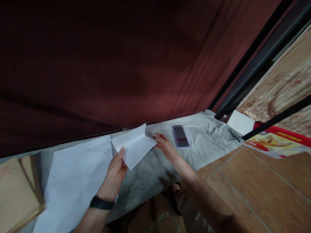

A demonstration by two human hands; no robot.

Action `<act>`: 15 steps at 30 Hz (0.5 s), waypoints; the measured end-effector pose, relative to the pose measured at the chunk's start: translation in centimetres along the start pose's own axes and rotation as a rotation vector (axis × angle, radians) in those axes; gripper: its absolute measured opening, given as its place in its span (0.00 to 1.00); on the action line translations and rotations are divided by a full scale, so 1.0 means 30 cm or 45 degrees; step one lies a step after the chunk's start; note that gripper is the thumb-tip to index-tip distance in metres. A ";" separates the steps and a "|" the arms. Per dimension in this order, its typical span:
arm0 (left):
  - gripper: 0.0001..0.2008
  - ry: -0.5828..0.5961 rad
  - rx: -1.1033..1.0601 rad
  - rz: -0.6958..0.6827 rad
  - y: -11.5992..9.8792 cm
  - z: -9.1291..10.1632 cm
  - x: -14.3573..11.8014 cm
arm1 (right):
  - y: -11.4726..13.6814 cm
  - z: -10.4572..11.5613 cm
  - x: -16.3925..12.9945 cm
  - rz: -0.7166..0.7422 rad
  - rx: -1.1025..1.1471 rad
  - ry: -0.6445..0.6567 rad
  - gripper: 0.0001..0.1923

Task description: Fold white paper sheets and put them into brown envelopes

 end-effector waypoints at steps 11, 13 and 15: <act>0.06 0.019 0.045 -0.053 0.045 -0.005 0.006 | -0.041 -0.036 -0.031 -0.225 0.103 0.078 0.18; 0.06 0.010 0.087 -0.059 0.031 0.010 0.022 | -0.034 -0.018 -0.032 -0.238 -0.032 0.086 0.14; 0.06 0.015 0.149 -0.096 0.014 0.029 0.041 | -0.022 0.008 -0.033 -0.211 -0.195 0.138 0.11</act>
Point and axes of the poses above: each hand's wrist, its own x-axis towards the middle knuckle, its own z-axis out of the back of the hand, y = z × x, the point moved 1 cm from there along x, towards the middle knuckle, and after that the axes turned 3 degrees about x, right-handed, at the moved point
